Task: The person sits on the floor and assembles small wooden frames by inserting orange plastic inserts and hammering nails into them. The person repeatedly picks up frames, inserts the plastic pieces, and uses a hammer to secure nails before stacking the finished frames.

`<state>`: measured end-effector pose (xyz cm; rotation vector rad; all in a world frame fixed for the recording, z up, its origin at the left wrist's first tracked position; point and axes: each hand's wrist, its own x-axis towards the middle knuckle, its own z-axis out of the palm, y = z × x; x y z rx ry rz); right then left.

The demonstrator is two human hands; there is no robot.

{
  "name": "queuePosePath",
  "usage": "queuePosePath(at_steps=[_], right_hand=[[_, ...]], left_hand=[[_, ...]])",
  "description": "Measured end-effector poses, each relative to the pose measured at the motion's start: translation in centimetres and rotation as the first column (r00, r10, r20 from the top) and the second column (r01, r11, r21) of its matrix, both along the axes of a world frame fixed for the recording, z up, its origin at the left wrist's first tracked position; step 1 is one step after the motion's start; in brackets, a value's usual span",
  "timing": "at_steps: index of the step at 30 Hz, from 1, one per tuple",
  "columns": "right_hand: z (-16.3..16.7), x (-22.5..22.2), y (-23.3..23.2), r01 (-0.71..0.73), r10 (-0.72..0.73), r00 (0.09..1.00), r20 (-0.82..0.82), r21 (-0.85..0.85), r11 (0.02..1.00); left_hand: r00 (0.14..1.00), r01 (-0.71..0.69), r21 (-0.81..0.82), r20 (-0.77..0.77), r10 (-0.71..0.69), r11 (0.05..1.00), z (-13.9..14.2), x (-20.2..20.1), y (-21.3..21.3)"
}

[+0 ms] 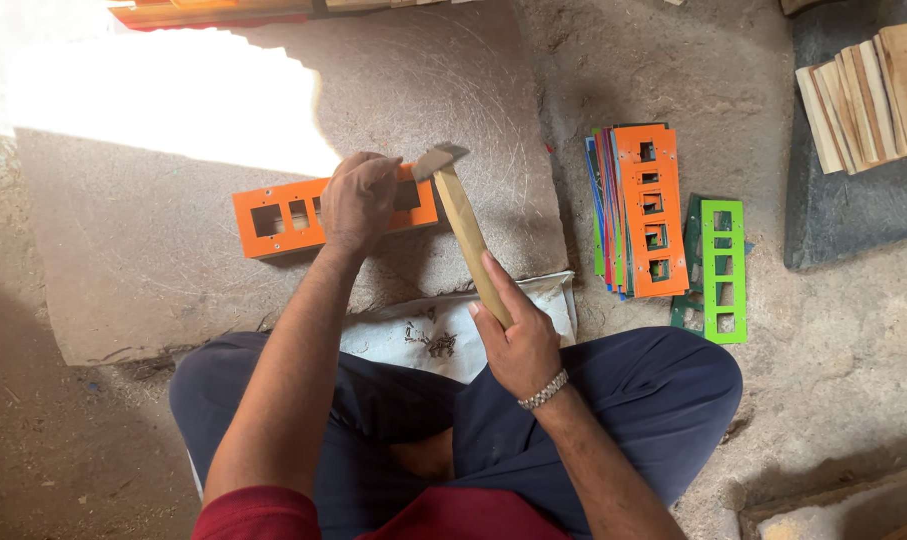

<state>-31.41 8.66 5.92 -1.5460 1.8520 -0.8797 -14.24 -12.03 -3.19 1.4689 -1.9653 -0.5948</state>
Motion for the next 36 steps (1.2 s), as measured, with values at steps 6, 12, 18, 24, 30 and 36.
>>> queuePosePath(at_steps=[6, 12, 18, 24, 30, 36], right_hand=[[0.3, 0.9, -2.9, -0.065, 0.064, 0.995, -0.072, -0.005, 0.998], [-1.1, 1.4, -3.8, -0.074, 0.074, 0.983, -0.167, 0.006, 0.997], [-1.8, 1.1, -4.0, -0.08, 0.092, 0.982, -0.165, 0.08, 0.994], [-2.2, 1.1, -4.0, -0.068, 0.087, 0.973, -0.216, 0.093, 0.993], [-1.7, 1.5, -3.7, -0.061, 0.058, 0.975, -0.212, -0.004, 0.998], [-2.2, 1.8, -4.2, -0.011, 0.066, 0.966, -0.25, 0.214, 0.977]], left_hand=[[0.999, -0.031, 0.085, -0.032, 0.034, 0.996, -0.3, 0.4, -0.4], [0.99, -0.056, 0.13, -0.12, 0.071, 0.99, -0.1, 0.9, -0.1], [0.982, -0.048, 0.196, -0.169, 0.082, 0.979, 0.4, 1.1, -0.2], [0.977, -0.048, 0.211, -0.193, 0.09, 0.976, 0.7, 1.2, -0.2], [0.976, -0.05, 0.238, -0.192, 0.098, 0.97, 0.7, 1.4, -0.3], [0.975, -0.046, 0.201, -0.202, 0.087, 0.979, 0.3, 1.5, -0.5]])
